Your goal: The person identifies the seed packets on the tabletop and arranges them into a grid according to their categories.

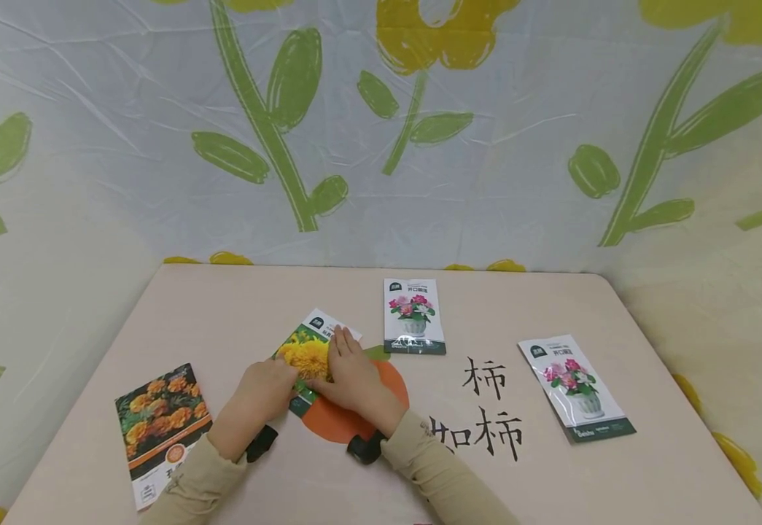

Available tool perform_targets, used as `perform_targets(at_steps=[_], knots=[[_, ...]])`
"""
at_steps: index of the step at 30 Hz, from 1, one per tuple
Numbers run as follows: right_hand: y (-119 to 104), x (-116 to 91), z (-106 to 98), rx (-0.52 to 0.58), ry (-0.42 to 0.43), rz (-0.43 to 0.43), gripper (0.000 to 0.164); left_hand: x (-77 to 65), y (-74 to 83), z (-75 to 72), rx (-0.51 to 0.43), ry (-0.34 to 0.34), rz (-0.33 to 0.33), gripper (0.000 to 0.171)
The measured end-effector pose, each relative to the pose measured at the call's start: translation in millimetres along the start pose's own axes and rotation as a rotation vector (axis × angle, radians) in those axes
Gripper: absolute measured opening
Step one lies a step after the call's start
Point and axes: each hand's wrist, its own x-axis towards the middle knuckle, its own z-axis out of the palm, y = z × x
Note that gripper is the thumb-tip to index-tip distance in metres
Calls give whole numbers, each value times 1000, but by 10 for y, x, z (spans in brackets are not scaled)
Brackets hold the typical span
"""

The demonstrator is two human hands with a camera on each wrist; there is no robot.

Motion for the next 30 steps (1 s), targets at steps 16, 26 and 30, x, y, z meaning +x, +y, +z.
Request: perform_targets(at_steps=[16,26,30], knots=[[35,19,-8,-3,-4,-16,91,110,-307,133,-261,-60,140,79],[40,6,-29,-14,5,-35,90,125,-345,202,-376,-142,119,80],[49,18,-12,-20,2,-32,90,122,-333,197,-369,-141,117,80]])
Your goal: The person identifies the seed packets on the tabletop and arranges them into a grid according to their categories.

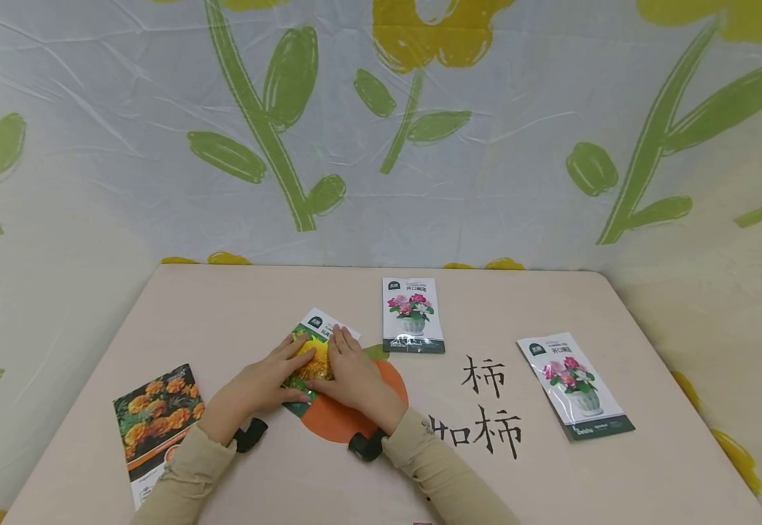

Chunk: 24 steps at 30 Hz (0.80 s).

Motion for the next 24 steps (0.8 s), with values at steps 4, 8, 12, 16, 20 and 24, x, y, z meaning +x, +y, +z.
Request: perform_targets(at_steps=[4,8,12,16,20,24], knots=[[-3,-5,-6,8,3,-1,91,-13,36,-19,16,7,-1,79],[-2,-6,-8,13,2,1,91,-22,68,-25,25,11,-5,79],[12,4,4,18,0,-2,90,-24,86,-17,44,21,-8,78],[29,8,-1,31,1,-9,89,-12,98,2,74,39,-5,77],[49,17,-1,36,16,-23,88,-4,110,19,93,54,-1,77],[63,16,-10,44,22,-32,88,-3,111,36,109,62,-3,77]])
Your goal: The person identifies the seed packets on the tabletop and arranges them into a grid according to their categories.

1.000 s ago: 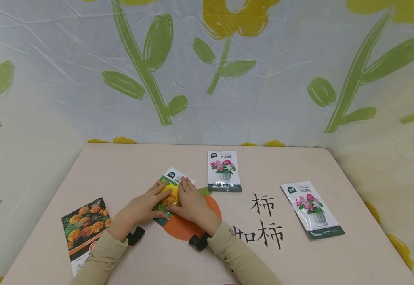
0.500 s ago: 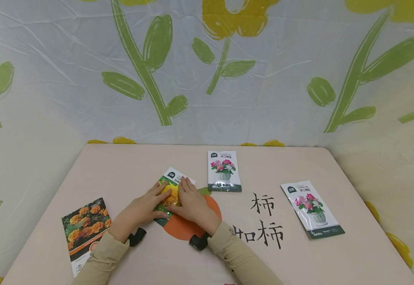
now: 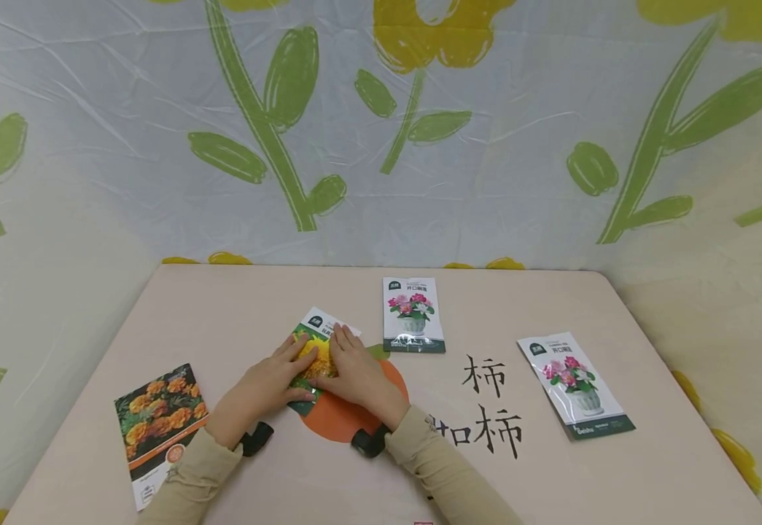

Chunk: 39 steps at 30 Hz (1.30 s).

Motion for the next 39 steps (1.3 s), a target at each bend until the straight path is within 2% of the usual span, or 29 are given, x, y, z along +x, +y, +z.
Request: perform_targets(at_steps=[11,24,39], knots=[[17,-9,-44,49,-5,7,85,26,76,34,13,16,-19,76],[71,13,-32,39,6,8,87,78,131,99,17,40,-32,76],[152,45,-31,56,11,10,88,192,220,121,17,18,-87,79]])
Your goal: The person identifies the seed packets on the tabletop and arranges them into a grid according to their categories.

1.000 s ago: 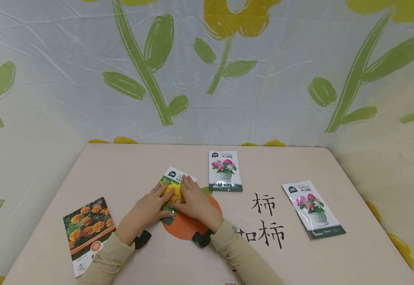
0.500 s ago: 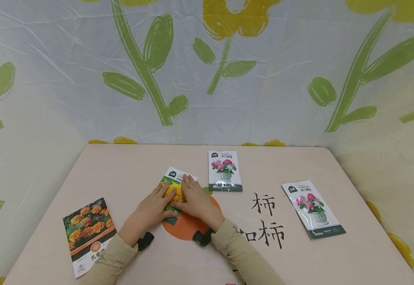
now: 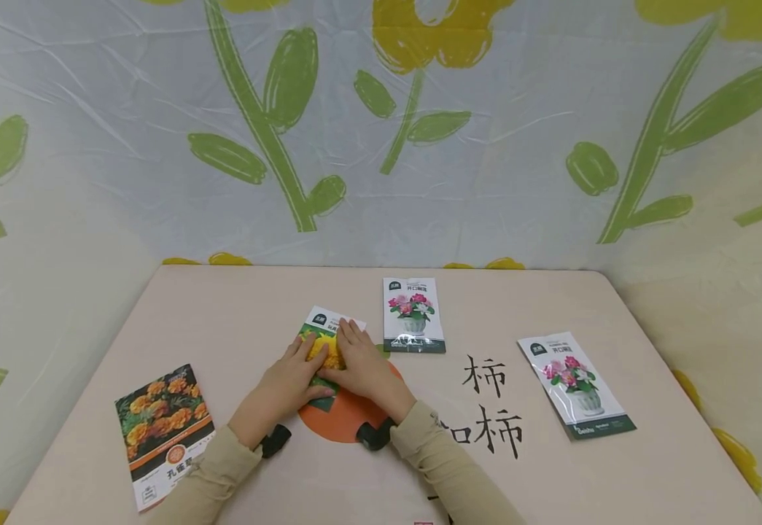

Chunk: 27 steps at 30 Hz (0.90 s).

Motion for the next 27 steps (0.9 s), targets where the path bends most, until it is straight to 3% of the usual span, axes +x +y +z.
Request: perform_targets(at_steps=[27], knots=[[42,9,12,34,30,-5,83,72,74,13,48,31,-42,80]])
